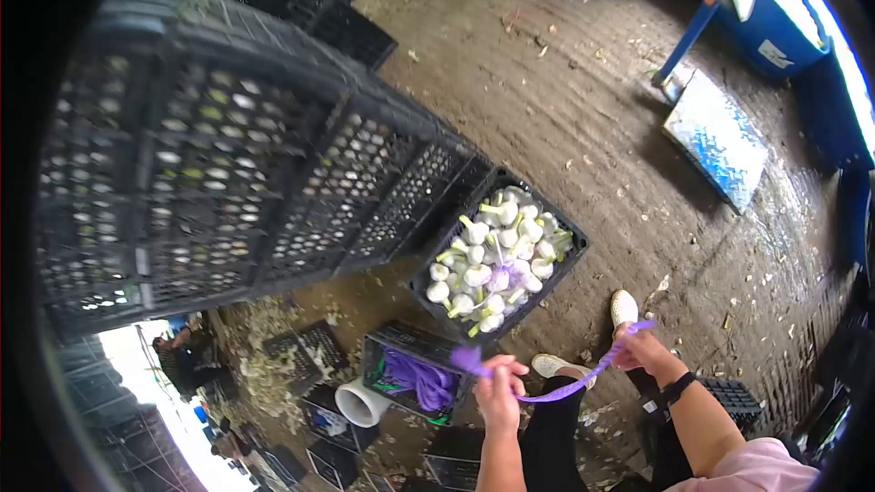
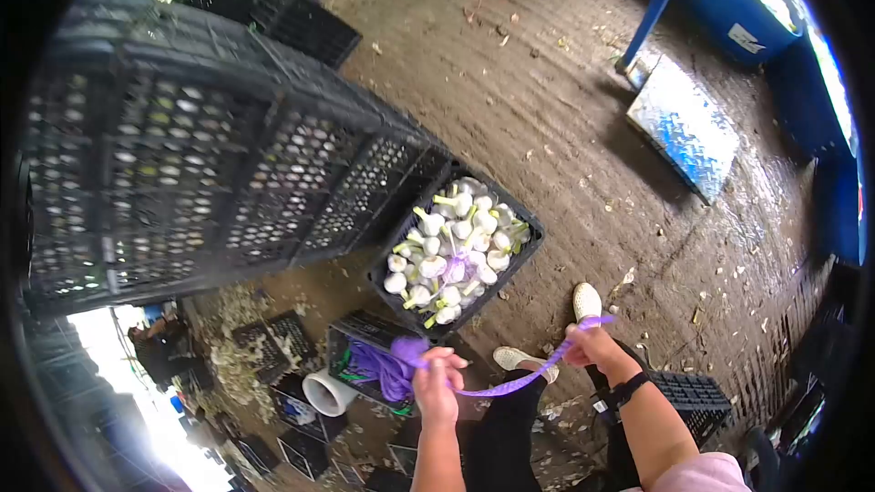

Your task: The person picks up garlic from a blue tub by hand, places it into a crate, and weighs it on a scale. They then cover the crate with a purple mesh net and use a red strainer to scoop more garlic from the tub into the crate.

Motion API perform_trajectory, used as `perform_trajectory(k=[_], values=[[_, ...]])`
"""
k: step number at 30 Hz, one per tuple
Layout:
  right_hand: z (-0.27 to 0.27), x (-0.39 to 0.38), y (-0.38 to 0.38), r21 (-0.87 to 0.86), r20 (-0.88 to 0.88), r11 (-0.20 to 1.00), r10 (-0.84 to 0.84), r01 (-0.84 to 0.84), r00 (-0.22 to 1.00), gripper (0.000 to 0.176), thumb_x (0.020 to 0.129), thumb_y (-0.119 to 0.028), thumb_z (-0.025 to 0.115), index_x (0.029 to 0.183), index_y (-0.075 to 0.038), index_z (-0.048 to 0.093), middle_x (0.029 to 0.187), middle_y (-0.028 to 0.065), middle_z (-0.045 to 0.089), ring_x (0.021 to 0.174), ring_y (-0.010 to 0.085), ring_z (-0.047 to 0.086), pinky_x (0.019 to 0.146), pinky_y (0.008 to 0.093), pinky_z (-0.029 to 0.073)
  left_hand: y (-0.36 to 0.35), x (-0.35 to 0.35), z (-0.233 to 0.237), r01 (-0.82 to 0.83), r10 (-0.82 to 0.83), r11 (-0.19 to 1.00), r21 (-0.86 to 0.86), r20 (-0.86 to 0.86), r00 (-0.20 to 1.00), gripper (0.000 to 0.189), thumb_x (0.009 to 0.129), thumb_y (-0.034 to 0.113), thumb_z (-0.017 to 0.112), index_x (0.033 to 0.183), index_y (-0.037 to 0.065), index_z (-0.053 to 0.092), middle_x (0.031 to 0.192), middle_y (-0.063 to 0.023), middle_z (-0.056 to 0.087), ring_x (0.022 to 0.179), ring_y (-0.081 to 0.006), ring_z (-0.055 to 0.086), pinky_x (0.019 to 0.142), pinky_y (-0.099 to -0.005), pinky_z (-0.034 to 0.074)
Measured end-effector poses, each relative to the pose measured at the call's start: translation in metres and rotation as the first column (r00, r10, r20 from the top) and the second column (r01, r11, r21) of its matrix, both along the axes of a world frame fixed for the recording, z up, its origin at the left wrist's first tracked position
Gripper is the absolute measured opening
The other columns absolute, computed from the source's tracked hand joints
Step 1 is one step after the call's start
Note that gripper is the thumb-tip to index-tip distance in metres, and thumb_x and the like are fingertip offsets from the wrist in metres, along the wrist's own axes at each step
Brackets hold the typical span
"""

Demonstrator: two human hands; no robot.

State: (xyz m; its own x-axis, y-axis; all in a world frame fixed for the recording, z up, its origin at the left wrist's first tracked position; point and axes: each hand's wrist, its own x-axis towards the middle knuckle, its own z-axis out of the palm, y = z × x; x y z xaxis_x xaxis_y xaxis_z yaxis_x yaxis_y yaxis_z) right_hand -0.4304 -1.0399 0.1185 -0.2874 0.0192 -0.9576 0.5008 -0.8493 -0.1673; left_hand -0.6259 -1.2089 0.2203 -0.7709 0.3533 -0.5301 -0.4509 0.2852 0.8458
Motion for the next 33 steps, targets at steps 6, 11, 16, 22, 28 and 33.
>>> perform_trajectory(k=[6, 11, 16, 22, 28, 33], values=[[0.149, 0.004, 0.035, 0.477, -0.536, 0.877, 0.337, -0.052, 0.774, 0.032, 0.087, -0.024, 0.061, 0.104, 0.002, 0.059, 0.084, 0.0038, 0.062, 0.073, 0.0082, 0.054, 0.062, 0.0242, 0.046, 0.059, 0.040, 0.131, 0.658, -0.827, 0.545, -0.519, -0.206, 0.523, 0.019, 0.092, 0.018, 0.045, 0.099, 0.005, 0.057, 0.076, -0.0117, 0.064, 0.071, -0.0286, 0.063, 0.064, -0.0376, 0.048], [0.277, 0.015, 0.063, 0.407, -0.713, 0.891, 0.173, 0.200, 0.680, 0.026, 0.090, -0.018, 0.056, 0.110, -0.002, 0.058, 0.096, 0.0009, 0.064, 0.083, 0.0065, 0.056, 0.061, 0.0213, 0.045, 0.080, 0.095, 0.208, 0.788, -0.949, 0.306, -0.535, -0.104, 0.298, 0.023, 0.093, 0.024, 0.047, 0.098, 0.005, 0.058, 0.074, -0.0103, 0.064, 0.062, -0.0245, 0.061, 0.059, -0.0348, 0.048], [0.332, 0.066, 0.067, 0.270, -0.593, 0.870, -0.187, 0.412, 0.783, 0.016, 0.090, -0.014, 0.056, 0.095, 0.000, 0.062, 0.085, 0.0002, 0.063, 0.078, 0.0076, 0.055, 0.073, 0.0251, 0.046, 0.085, 0.118, 0.223, 0.887, -0.951, 0.285, -0.364, 0.008, 0.309, 0.027, 0.092, 0.026, 0.051, 0.104, 0.003, 0.059, 0.076, -0.0061, 0.064, 0.058, -0.0118, 0.056, 0.055, -0.0269, 0.046], [0.338, 0.114, 0.032, 0.423, -0.487, 0.685, -0.381, 0.593, 0.786, 0.021, 0.092, -0.020, 0.052, 0.096, -0.006, 0.066, 0.084, -0.0012, 0.064, 0.072, 0.0053, 0.056, 0.059, 0.0197, 0.042, 0.115, 0.123, 0.230, 0.972, -0.997, -0.069, -0.227, -0.022, -0.075, 0.031, 0.086, 0.015, 0.060, 0.114, 0.001, 0.056, 0.095, -0.0078, 0.062, 0.082, -0.0119, 0.057, 0.074, -0.0261, 0.047], [0.362, 0.115, -0.021, 0.716, -0.364, 0.577, -0.172, 0.393, 0.915, 0.022, 0.082, -0.021, 0.060, 0.080, 0.000, 0.064, 0.068, 0.0158, 0.063, 0.060, 0.0259, 0.061, 0.059, 0.0346, 0.047, 0.179, 0.141, 0.279, 0.982, -0.908, -0.060, -0.177, -0.399, -0.128, 0.024, 0.078, 0.009, 0.067, 0.100, 0.000, 0.062, 0.096, -0.0111, 0.061, 0.088, -0.0220, 0.058, 0.080, -0.0318, 0.045], [0.370, 0.124, -0.053, 0.793, -0.396, 0.404, -0.229, 0.457, 0.889, 0.025, 0.085, -0.025, 0.057, 0.083, -0.002, 0.064, 0.073, 0.0159, 0.063, 0.069, 0.0305, 0.062, 0.064, 0.0368, 0.047, 0.172, 0.148, 0.290, 0.994, -0.977, -0.105, 0.021, -0.187, -0.099, 0.009, 0.078, 0.003, 0.066, 0.084, 0.000, 0.061, 0.083, -0.0041, 0.060, 0.076, -0.0128, 0.054, 0.071, -0.0249, 0.042]])
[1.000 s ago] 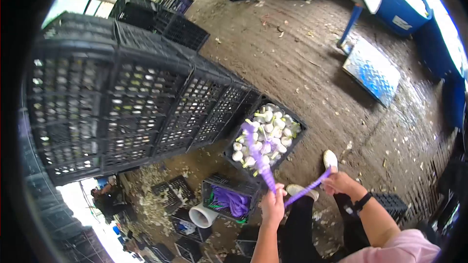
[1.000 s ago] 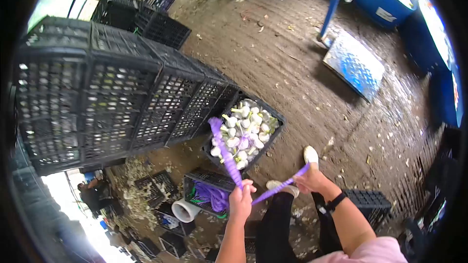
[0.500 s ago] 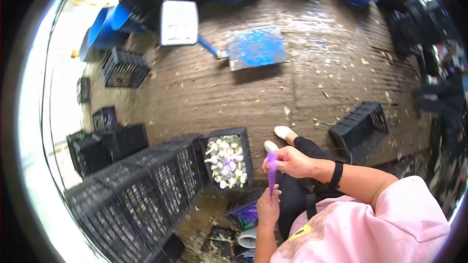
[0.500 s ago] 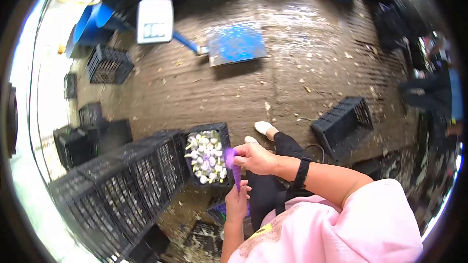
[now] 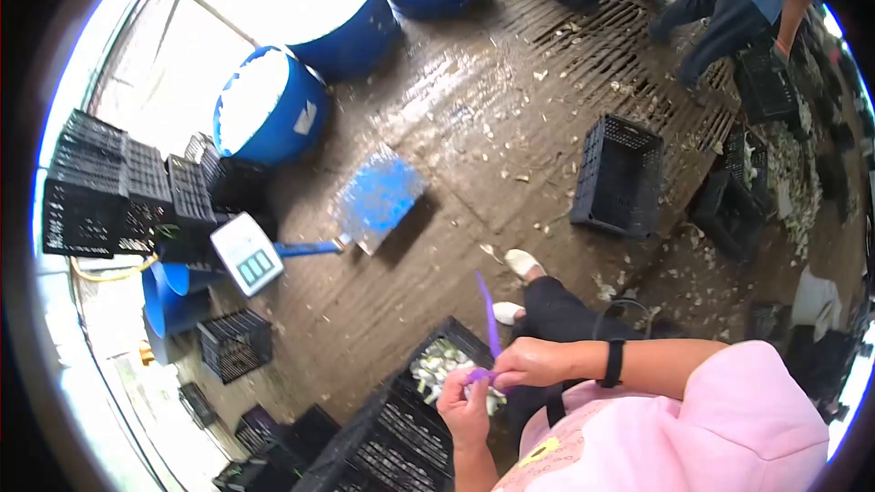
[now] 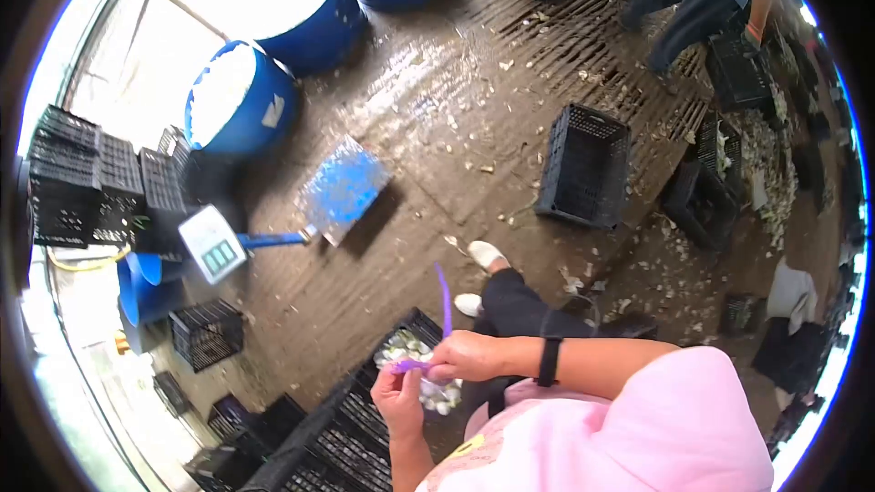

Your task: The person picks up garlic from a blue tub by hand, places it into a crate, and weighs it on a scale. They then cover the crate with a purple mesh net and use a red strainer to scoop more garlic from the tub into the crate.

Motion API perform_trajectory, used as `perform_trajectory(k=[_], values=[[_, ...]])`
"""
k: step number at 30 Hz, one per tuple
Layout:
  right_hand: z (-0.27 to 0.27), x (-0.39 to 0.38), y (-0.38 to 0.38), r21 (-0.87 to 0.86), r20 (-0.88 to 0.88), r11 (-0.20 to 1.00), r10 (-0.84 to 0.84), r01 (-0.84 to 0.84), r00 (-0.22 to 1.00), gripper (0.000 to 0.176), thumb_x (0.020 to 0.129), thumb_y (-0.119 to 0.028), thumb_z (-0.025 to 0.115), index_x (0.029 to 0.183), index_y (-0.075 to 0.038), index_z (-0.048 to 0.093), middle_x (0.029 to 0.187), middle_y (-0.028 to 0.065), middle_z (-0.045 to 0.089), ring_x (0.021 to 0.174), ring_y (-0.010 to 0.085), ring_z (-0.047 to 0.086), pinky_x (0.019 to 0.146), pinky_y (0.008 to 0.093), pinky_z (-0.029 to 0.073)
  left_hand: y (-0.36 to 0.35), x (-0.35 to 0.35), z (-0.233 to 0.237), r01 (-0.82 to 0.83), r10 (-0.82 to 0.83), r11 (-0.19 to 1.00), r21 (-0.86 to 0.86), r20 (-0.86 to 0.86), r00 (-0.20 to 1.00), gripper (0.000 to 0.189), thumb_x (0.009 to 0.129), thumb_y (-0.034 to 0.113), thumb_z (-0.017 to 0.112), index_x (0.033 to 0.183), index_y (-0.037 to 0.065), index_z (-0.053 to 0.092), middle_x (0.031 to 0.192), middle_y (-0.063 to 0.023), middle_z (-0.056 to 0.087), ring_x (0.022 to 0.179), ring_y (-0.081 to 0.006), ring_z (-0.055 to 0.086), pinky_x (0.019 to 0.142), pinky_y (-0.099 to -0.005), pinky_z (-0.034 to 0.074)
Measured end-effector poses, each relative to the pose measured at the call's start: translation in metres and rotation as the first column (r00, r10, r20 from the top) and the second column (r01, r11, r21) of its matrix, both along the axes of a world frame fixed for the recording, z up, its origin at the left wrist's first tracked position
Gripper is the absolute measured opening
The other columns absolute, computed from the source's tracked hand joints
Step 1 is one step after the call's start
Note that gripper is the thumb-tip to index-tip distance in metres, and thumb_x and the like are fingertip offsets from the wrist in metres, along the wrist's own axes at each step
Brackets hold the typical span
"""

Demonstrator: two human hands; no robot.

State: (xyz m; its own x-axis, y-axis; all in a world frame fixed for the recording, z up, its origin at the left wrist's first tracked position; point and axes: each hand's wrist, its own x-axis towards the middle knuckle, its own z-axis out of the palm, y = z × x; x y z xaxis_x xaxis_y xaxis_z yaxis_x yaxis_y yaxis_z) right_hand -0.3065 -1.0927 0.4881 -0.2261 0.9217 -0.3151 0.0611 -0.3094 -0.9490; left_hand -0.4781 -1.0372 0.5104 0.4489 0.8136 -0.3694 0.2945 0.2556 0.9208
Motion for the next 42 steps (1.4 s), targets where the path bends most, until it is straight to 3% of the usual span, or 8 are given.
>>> perform_trajectory(k=[7, 10, 15, 19, 25, 29, 36, 42], values=[[0.028, 0.101, -0.040, 0.243, 0.608, 0.936, -0.352, 0.256, 0.712, 0.020, 0.086, -0.023, 0.052, 0.084, -0.010, 0.067, 0.084, 0.0093, 0.065, 0.085, 0.0278, 0.061, 0.072, 0.0374, 0.049, 0.012, 0.028, 0.021, 0.277, -0.291, 0.945, 0.173, 0.064, 0.955, 0.011, 0.074, 0.005, 0.070, 0.076, 0.002, 0.060, 0.083, -0.0047, 0.059, 0.079, -0.0158, 0.055, 0.073, -0.0281, 0.043], [-0.010, 0.151, -0.069, 0.076, 0.326, 0.571, -0.789, 0.818, 0.520, 0.020, 0.089, -0.018, 0.053, 0.079, -0.003, 0.062, 0.062, 0.0063, 0.060, 0.055, 0.0148, 0.060, 0.050, 0.0282, 0.047, 0.006, 0.091, 0.058, 0.525, -0.586, 0.773, 0.355, 0.083, 0.806, 0.013, 0.070, 0.003, 0.071, 0.077, 0.003, 0.060, 0.093, -0.0086, 0.061, 0.095, -0.0237, 0.057, 0.084, -0.0353, 0.043], [0.038, 0.176, -0.089, -0.567, -0.494, 0.271, -0.868, 0.778, -0.057, 0.021, 0.094, -0.021, 0.048, 0.095, -0.003, 0.058, 0.073, 0.0056, 0.060, 0.061, 0.0104, 0.057, 0.054, 0.0213, 0.048, -0.040, 0.215, 0.063, 0.853, -0.856, 0.481, 0.206, 0.321, 0.405, 0.011, 0.081, 0.012, 0.064, 0.084, 0.004, 0.059, 0.099, -0.0075, 0.061, 0.104, -0.0242, 0.055, 0.089, -0.0380, 0.042], [0.092, 0.201, -0.101, -0.374, -0.497, 0.217, -0.868, 0.901, 0.003, 0.019, 0.092, -0.019, 0.053, 0.097, -0.002, 0.058, 0.079, 0.0056, 0.061, 0.068, 0.0114, 0.058, 0.065, 0.0232, 0.051, -0.068, 0.268, 0.029, 0.617, -0.475, 0.525, -0.587, 0.399, 0.784, 0.013, 0.089, 0.017, 0.057, 0.091, 0.006, 0.060, 0.098, -0.0050, 0.062, 0.098, -0.0169, 0.057, 0.083, -0.0327, 0.046], [0.092, 0.231, -0.106, -0.132, -0.508, 0.346, -0.828, 0.929, 0.236, 0.034, 0.086, -0.021, 0.062, 0.113, -0.002, 0.052, 0.100, 0.0065, 0.058, 0.086, 0.0132, 0.055, 0.076, 0.0254, 0.046, -0.076, 0.316, 0.047, 0.640, -0.470, 0.615, -0.460, 0.438, 0.766, 0.010, 0.087, 0.010, 0.059, 0.095, 0.005, 0.059, 0.083, 0.0007, 0.061, 0.073, -0.0074, 0.057, 0.064, -0.0223, 0.047], [0.102, 0.250, -0.131, 0.466, 0.106, 0.100, -0.993, 0.879, 0.057, 0.045, 0.076, -0.022, 0.071, 0.109, -0.002, 0.049, 0.097, 0.0133, 0.052, 0.089, 0.0235, 0.054, 0.081, 0.0329, 0.044, -0.072, 0.348, 0.058, 0.601, -0.440, 0.702, -0.383, 0.431, 0.788, 0.009, 0.084, 0.009, 0.063, 0.089, 0.004, 0.058, 0.080, 0.0005, 0.059, 0.068, -0.0070, 0.056, 0.059, -0.0220, 0.046], [0.064, 0.263, -0.150, -0.363, -0.359, -0.006, -0.922, 0.932, -0.146, 0.026, 0.079, -0.016, 0.070, 0.097, -0.001, 0.059, 0.090, 0.0052, 0.061, 0.081, 0.0106, 0.057, 0.075, 0.0242, 0.046, -0.066, 0.419, 0.056, 0.865, -0.855, 0.452, 0.218, -0.169, 0.490, 0.008, 0.077, 0.004, 0.062, 0.081, 0.000, 0.057, 0.067, -0.0070, 0.059, 0.061, -0.0133, 0.057, 0.058, -0.0286, 0.046], [0.060, 0.277, -0.129, -0.376, -0.396, -0.256, -0.824, 0.890, -0.405, 0.016, 0.083, -0.012, 0.065, 0.096, -0.002, 0.061, 0.087, 0.0037, 0.064, 0.079, 0.0092, 0.060, 0.074, 0.0247, 0.050, -0.046, 0.466, 0.070, 0.939, -0.946, 0.168, 0.300, -0.219, 0.240, 0.007, 0.075, 0.005, 0.061, 0.080, 0.001, 0.058, 0.070, -0.0133, 0.060, 0.063, -0.0207, 0.060, 0.060, -0.0305, 0.047]])
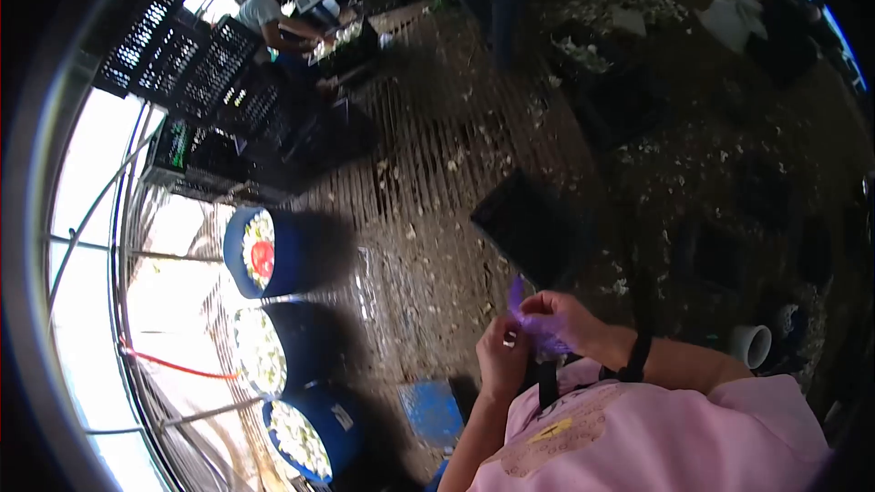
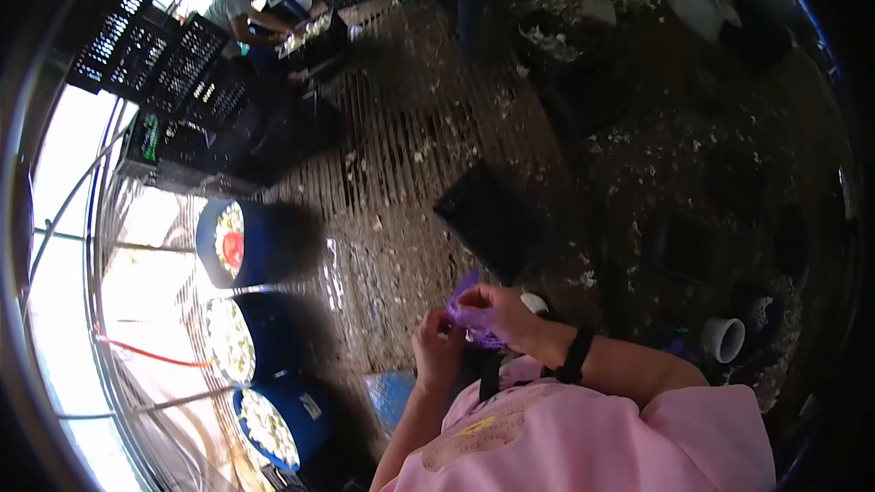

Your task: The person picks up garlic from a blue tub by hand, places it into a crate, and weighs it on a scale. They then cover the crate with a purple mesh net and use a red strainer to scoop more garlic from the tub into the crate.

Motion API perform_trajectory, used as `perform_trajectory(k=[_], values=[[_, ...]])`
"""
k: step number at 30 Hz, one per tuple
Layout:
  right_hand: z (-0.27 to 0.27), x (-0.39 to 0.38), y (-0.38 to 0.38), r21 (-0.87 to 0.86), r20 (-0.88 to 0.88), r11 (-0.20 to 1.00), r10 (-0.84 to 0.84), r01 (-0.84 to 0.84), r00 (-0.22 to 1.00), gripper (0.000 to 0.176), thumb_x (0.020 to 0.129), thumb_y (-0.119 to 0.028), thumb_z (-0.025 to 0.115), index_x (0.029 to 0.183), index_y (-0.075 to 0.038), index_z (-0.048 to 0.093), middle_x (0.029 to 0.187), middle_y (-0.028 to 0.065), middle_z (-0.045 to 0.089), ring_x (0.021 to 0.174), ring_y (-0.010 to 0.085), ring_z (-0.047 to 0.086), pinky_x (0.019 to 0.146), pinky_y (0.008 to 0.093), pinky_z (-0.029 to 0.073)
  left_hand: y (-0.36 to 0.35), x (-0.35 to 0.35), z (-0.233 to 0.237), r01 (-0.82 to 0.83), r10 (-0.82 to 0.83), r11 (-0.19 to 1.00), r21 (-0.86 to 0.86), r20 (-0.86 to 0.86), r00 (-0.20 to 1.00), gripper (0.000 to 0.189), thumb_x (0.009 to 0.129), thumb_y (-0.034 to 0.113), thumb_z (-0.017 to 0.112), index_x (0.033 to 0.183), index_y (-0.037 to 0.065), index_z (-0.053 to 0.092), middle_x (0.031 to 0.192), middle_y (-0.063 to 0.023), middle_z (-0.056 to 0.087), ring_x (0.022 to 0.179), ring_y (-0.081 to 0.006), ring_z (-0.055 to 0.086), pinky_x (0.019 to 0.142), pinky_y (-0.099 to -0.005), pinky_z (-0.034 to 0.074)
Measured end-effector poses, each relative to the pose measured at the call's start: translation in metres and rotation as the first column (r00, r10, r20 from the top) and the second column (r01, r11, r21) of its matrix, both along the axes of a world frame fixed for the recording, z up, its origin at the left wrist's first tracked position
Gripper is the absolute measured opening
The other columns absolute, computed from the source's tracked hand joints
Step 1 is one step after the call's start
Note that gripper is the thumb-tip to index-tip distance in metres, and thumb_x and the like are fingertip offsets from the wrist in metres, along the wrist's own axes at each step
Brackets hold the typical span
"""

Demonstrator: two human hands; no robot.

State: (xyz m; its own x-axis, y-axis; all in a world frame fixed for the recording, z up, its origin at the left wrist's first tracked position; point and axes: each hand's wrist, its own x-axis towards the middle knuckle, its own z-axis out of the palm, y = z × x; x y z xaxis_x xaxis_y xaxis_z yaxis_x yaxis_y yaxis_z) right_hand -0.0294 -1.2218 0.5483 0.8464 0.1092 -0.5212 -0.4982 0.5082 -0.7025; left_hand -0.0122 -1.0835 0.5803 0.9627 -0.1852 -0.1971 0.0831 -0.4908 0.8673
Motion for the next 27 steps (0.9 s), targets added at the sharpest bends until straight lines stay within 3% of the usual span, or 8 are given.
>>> perform_trajectory(k=[4, 7, 13, 16, 19, 23, 24, 27], values=[[0.017, 0.010, 0.028, 0.051, -0.054, 0.998, -0.018, 0.021, 0.998, 0.020, 0.081, -0.016, 0.069, 0.095, -0.002, 0.064, 0.085, 0.0020, 0.064, 0.079, 0.0075, 0.058, 0.073, 0.0226, 0.047, 0.028, 0.023, -0.002, 0.115, -0.184, 0.967, 0.230, 0.310, 0.933, 0.006, 0.074, 0.004, 0.059, 0.079, 0.002, 0.057, 0.073, -0.0138, 0.060, 0.066, -0.0282, 0.060, 0.061, -0.0353, 0.047], [0.014, 0.019, 0.044, 0.118, -0.114, 0.977, -0.163, 0.176, 0.980, 0.020, 0.079, -0.015, 0.070, 0.091, -0.001, 0.064, 0.081, 0.0039, 0.063, 0.072, 0.0101, 0.060, 0.066, 0.0244, 0.049, 0.047, 0.043, 0.003, 0.210, -0.291, 0.944, 0.255, 0.342, 0.894, 0.007, 0.074, 0.005, 0.062, 0.079, 0.002, 0.058, 0.073, -0.0132, 0.060, 0.066, -0.0257, 0.060, 0.060, -0.0336, 0.047], [0.005, 0.035, 0.057, -0.030, -0.127, 0.959, -0.283, 0.282, 0.951, 0.014, 0.080, -0.010, 0.067, 0.089, -0.001, 0.063, 0.079, 0.0060, 0.063, 0.069, 0.0121, 0.060, 0.063, 0.0268, 0.050, 0.071, 0.062, 0.011, 0.182, -0.181, 0.983, -0.004, 0.093, 0.979, 0.009, 0.077, 0.009, 0.064, 0.081, 0.002, 0.059, 0.069, -0.0099, 0.061, 0.063, -0.0154, 0.059, 0.059, -0.0295, 0.047], [-0.023, 0.045, 0.046, 0.047, -0.097, 0.910, -0.406, 0.412, 0.909, 0.007, 0.082, -0.007, 0.064, 0.087, -0.002, 0.062, 0.077, 0.0058, 0.062, 0.072, 0.0125, 0.061, 0.065, 0.0277, 0.050, 0.076, 0.069, -0.009, 0.161, -0.157, 0.982, -0.103, 0.043, 0.987, 0.012, 0.079, 0.011, 0.065, 0.083, 0.002, 0.059, 0.070, -0.0077, 0.062, 0.063, -0.0128, 0.058, 0.060, -0.0277, 0.046], [0.020, 0.059, 0.030, 0.333, -0.160, 0.800, -0.473, 0.499, 0.866, 0.006, 0.088, -0.009, 0.057, 0.085, -0.004, 0.054, 0.078, 0.0080, 0.060, 0.069, 0.0192, 0.060, 0.070, 0.0360, 0.053, 0.076, 0.084, -0.004, 0.109, -0.113, 0.991, -0.084, -0.052, 0.992, 0.010, 0.082, 0.009, 0.061, 0.087, 0.001, 0.056, 0.078, -0.0069, 0.064, 0.071, -0.0122, 0.061, 0.064, -0.0261, 0.049], [0.007, 0.080, 0.001, 0.454, -0.084, 0.735, -0.528, 0.504, 0.845, 0.009, 0.091, -0.013, 0.050, 0.086, -0.005, 0.048, 0.077, 0.0117, 0.059, 0.063, 0.0211, 0.059, 0.065, 0.0406, 0.054, 0.067, 0.108, -0.020, -0.197, 0.075, 0.851, -0.487, -0.258, 0.963, 0.006, 0.085, 0.005, 0.052, 0.085, -0.001, 0.049, 0.083, -0.0177, 0.064, 0.078, -0.0243, 0.064, 0.071, -0.0379, 0.055], [0.000, 0.084, -0.006, 0.474, -0.070, 0.729, -0.528, 0.494, 0.846, 0.008, 0.091, -0.012, 0.049, 0.087, -0.005, 0.047, 0.078, 0.0127, 0.059, 0.063, 0.0206, 0.059, 0.063, 0.0407, 0.055, 0.062, 0.118, -0.019, -0.290, 0.133, 0.774, -0.563, -0.303, 0.944, 0.004, 0.085, 0.004, 0.051, 0.084, 0.000, 0.050, 0.079, -0.0147, 0.061, 0.072, -0.0229, 0.063, 0.066, -0.0369, 0.054], [-0.032, 0.094, -0.039, -0.109, 0.103, 0.834, -0.532, 0.541, 0.840, 0.004, 0.089, -0.010, 0.046, 0.088, -0.006, 0.047, 0.071, 0.0120, 0.058, 0.046, 0.0137, 0.046, 0.039, 0.0274, 0.039, 0.071, 0.150, -0.029, -0.511, 0.283, 0.518, -0.686, -0.426, 0.859, 0.004, 0.085, 0.003, 0.048, 0.081, 0.005, 0.049, 0.068, -0.0082, 0.056, 0.057, -0.0195, 0.058, 0.051, -0.0335, 0.051]])
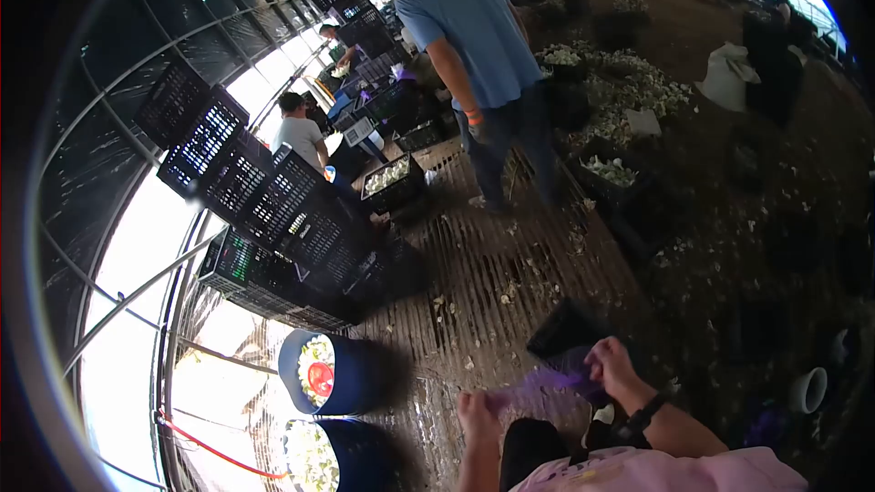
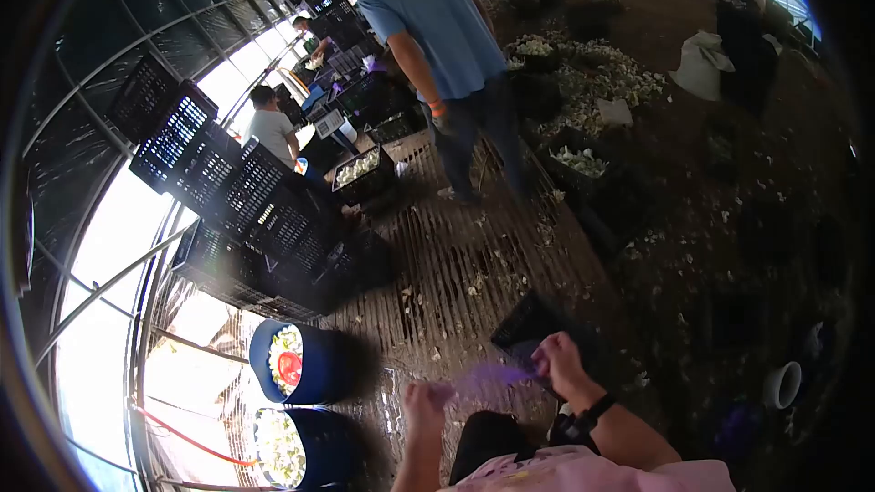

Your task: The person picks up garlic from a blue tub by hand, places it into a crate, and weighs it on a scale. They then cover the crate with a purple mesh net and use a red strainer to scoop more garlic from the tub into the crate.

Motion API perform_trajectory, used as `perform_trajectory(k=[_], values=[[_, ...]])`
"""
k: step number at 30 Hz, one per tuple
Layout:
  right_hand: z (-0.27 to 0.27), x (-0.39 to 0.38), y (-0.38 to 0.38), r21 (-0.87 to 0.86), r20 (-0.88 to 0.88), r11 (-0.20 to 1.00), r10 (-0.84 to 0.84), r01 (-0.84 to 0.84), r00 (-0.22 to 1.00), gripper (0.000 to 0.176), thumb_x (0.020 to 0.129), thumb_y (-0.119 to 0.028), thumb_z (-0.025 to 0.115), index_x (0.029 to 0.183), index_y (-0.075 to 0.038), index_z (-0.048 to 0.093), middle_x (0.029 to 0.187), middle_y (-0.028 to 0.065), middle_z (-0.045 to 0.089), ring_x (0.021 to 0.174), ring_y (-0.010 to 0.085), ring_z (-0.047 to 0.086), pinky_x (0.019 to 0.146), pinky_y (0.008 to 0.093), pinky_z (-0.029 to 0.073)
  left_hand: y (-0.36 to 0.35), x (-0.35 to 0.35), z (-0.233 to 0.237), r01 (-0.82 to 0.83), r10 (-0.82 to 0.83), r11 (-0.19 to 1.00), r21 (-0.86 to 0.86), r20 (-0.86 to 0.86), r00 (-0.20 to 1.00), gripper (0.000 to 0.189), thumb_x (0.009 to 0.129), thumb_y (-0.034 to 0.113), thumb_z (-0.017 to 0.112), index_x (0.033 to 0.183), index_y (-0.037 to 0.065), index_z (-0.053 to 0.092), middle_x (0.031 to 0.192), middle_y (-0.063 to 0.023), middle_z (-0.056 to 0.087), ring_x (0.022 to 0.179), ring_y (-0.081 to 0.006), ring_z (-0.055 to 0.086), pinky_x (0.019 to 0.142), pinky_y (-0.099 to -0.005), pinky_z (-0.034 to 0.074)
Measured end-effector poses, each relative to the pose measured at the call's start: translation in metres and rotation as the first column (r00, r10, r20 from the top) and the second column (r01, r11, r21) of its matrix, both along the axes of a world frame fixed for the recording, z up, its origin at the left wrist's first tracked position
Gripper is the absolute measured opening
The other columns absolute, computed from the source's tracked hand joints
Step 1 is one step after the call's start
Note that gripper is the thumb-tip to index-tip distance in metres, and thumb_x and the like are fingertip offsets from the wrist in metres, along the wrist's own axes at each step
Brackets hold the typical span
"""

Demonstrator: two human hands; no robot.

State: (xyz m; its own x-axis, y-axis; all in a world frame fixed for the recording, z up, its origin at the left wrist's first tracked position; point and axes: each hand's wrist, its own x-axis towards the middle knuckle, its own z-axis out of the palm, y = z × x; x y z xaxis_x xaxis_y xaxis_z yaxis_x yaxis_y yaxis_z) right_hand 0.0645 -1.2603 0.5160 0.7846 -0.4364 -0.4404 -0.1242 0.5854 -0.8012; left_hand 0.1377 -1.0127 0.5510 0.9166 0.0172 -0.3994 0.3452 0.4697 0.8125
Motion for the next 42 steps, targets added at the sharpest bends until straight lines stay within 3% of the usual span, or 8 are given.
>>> perform_trajectory(k=[3, 10, 15, 22, 26, 34, 38, 42], values=[[-0.047, -0.017, -0.056, 0.029, -0.194, 0.973, -0.217, 0.227, 0.957, 0.004, 0.089, -0.013, 0.046, 0.087, -0.010, 0.047, 0.064, 0.0073, 0.054, 0.041, 0.0104, 0.039, 0.035, 0.0229, 0.031, 0.043, 0.053, -0.026, -0.302, 0.259, 0.936, -0.179, -0.229, 0.938, 0.009, 0.085, 0.003, 0.047, 0.078, 0.007, 0.048, 0.065, -0.0062, 0.053, 0.049, -0.0160, 0.051, 0.042, -0.0297, 0.045], [0.024, -0.046, -0.064, -0.169, -0.093, 0.977, -0.150, 0.133, 0.984, 0.009, 0.089, -0.015, 0.049, 0.092, -0.006, 0.050, 0.072, 0.0081, 0.058, 0.051, 0.0084, 0.048, 0.041, 0.0211, 0.034, -0.029, 0.097, -0.014, 0.294, -0.317, 0.892, 0.345, 0.011, 0.948, 0.005, 0.085, 0.006, 0.052, 0.083, 0.006, 0.048, 0.065, -0.0061, 0.053, 0.051, -0.0140, 0.052, 0.044, -0.0280, 0.045], [0.062, -0.013, 0.025, -0.076, -0.043, 0.916, 0.391, -0.393, 0.919, 0.033, 0.090, -0.024, 0.055, 0.115, -0.002, 0.053, 0.098, 0.0041, 0.061, 0.082, 0.0081, 0.056, 0.067, 0.0243, 0.045, -0.135, 0.114, 0.019, 0.244, -0.671, 0.699, 0.672, 0.499, 0.549, 0.009, 0.089, 0.006, 0.052, 0.083, 0.005, 0.046, 0.067, -0.0029, 0.051, 0.054, -0.0103, 0.048, 0.049, -0.0236, 0.043], [0.048, 0.017, 0.041, -0.512, 0.071, 0.792, 0.426, -0.334, 0.902, 0.037, 0.090, -0.017, 0.056, 0.123, -0.001, 0.050, 0.114, 0.0079, 0.058, 0.105, 0.0143, 0.054, 0.091, 0.0307, 0.044, -0.156, 0.094, 0.048, 0.479, -0.877, 0.478, 0.736, 0.433, 0.210, 0.010, 0.086, 0.011, 0.057, 0.085, 0.006, 0.049, 0.065, -0.0096, 0.054, 0.057, -0.0240, 0.058, 0.053, -0.0332, 0.046], [0.058, 0.018, 0.046, 0.505, 0.241, 0.860, -0.214, 0.066, 0.947, 0.030, 0.092, -0.017, 0.049, 0.118, -0.004, 0.052, 0.108, 0.0084, 0.060, 0.098, 0.0224, 0.060, 0.085, 0.0399, 0.050, -0.138, 0.102, 0.037, 0.357, -0.913, 0.401, 0.843, 0.398, 0.085, 0.012, 0.085, 0.012, 0.058, 0.086, 0.006, 0.048, 0.065, -0.0111, 0.055, 0.056, -0.0291, 0.057, 0.052, -0.0344, 0.046], [0.016, 0.076, 0.110, 0.235, 0.183, 0.846, -0.521, 0.478, 0.833, 0.013, 0.089, -0.015, 0.057, 0.098, -0.007, 0.058, 0.087, 0.0002, 0.059, 0.071, 0.0096, 0.057, 0.061, 0.0254, 0.048, -0.131, 0.113, -0.007, 0.837, -0.884, 0.422, 0.349, 0.362, 0.295, 0.028, 0.082, 0.017, 0.066, 0.100, 0.003, 0.050, 0.088, -0.0046, 0.061, 0.075, -0.0157, 0.058, 0.068, -0.0256, 0.046], [0.010, 0.072, 0.103, 0.010, 0.101, 0.792, -0.608, 0.610, 0.788, 0.004, 0.087, -0.006, 0.058, 0.084, -0.004, 0.059, 0.076, -0.0006, 0.057, 0.068, 0.0084, 0.055, 0.060, 0.0221, 0.046, -0.106, 0.129, 0.006, 0.346, -0.943, 0.333, 0.877, 0.308, 0.127, 0.041, 0.082, 0.025, 0.067, 0.112, 0.002, 0.051, 0.089, -0.0031, 0.062, 0.079, -0.0112, 0.057, 0.072, -0.0234, 0.046], [0.009, 0.079, 0.114, 0.014, 0.199, 0.857, -0.507, 0.515, 0.839, 0.007, 0.088, -0.003, 0.056, 0.091, 0.000, 0.062, 0.078, -0.0003, 0.059, 0.069, 0.0077, 0.054, 0.062, 0.0215, 0.047, -0.097, 0.131, -0.002, 0.856, -0.998, -0.014, 0.517, -0.065, 0.023, 0.025, 0.084, 0.022, 0.065, 0.095, -0.001, 0.066, 0.082, -0.0030, 0.065, 0.072, -0.0080, 0.057, 0.068, -0.0235, 0.047]])
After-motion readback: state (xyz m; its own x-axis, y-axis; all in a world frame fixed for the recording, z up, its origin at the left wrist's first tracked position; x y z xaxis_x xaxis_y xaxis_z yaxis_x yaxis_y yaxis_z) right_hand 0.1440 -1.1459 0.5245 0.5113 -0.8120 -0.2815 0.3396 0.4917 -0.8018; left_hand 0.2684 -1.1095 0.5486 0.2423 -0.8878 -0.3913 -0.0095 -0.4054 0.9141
